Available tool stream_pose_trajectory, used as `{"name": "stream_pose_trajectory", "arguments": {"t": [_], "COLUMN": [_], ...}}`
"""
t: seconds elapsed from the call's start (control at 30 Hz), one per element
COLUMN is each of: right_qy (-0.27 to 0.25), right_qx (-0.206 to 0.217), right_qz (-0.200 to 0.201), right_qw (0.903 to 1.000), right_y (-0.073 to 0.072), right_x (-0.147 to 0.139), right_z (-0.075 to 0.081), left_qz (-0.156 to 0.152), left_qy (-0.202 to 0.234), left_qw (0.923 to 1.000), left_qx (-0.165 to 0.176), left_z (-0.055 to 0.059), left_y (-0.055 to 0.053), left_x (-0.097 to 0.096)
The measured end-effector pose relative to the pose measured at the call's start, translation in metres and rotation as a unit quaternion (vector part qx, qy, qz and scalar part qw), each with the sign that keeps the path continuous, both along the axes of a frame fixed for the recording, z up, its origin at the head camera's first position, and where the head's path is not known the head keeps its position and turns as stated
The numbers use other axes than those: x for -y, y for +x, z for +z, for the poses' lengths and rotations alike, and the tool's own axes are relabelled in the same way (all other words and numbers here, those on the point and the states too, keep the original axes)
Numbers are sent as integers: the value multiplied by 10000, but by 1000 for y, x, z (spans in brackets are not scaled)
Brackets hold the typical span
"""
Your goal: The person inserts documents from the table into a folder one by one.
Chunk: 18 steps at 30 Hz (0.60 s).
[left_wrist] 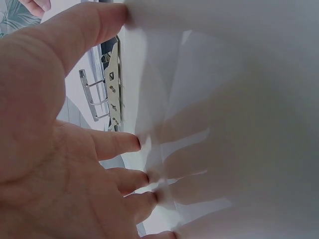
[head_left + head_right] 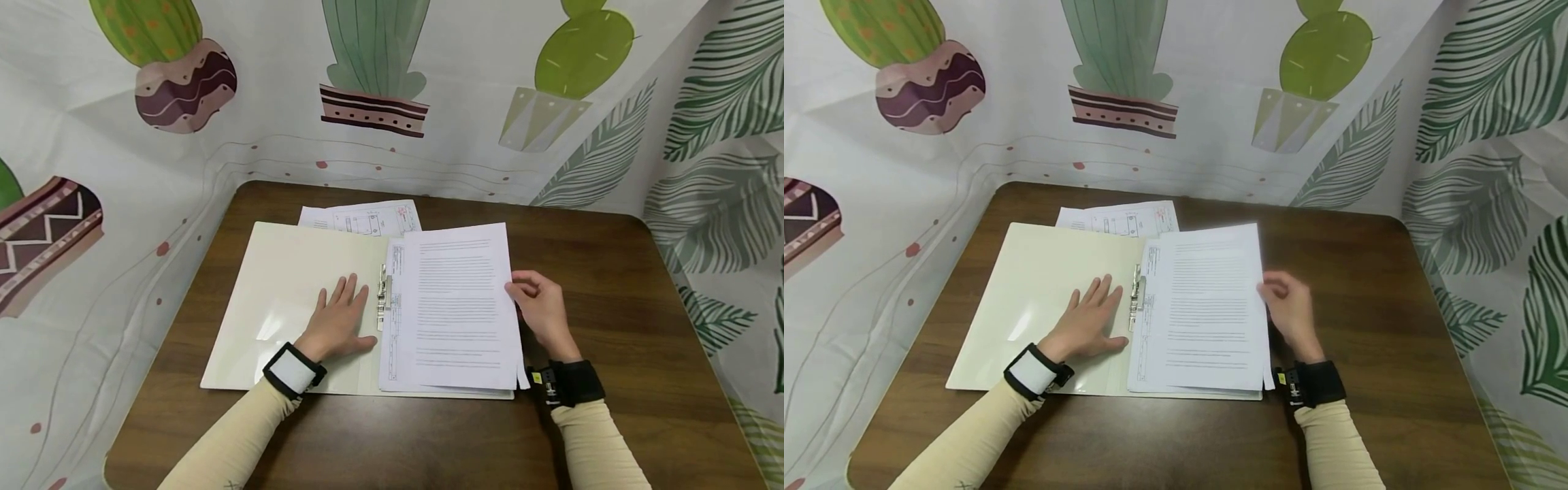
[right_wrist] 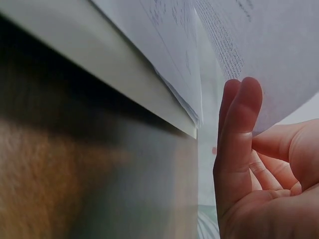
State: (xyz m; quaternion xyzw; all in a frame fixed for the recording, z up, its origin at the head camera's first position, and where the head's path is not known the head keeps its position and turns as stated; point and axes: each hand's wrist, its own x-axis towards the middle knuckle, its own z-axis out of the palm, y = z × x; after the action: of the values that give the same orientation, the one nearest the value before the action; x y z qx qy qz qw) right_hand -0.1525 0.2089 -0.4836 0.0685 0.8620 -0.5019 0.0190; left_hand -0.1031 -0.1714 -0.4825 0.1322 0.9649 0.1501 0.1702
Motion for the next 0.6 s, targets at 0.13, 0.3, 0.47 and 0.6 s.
{"name": "stream_pose_trajectory", "arguments": {"t": [0.13,0.3,0.47,0.6], "right_qy": [-35,22,39,-20], "right_qx": [-15,-38,-16,-3], "right_qz": [52,128,183,216], "right_qw": [10000,9999,9998,9998], "right_y": [0,1,0,0], "right_x": [3,6,10,14], "right_z": [0,-2,-4,-4], "left_qz": [-2,-5,5,9], "left_qy": [-4,-44,-91,-51], "left_qw": [10000,10000,9999,10000], "left_qx": [-9,15,58,42], "left_z": [0,-2,-3,-2], "left_y": [0,-1,-1,-1], "left_x": [0,0,1,1]}}
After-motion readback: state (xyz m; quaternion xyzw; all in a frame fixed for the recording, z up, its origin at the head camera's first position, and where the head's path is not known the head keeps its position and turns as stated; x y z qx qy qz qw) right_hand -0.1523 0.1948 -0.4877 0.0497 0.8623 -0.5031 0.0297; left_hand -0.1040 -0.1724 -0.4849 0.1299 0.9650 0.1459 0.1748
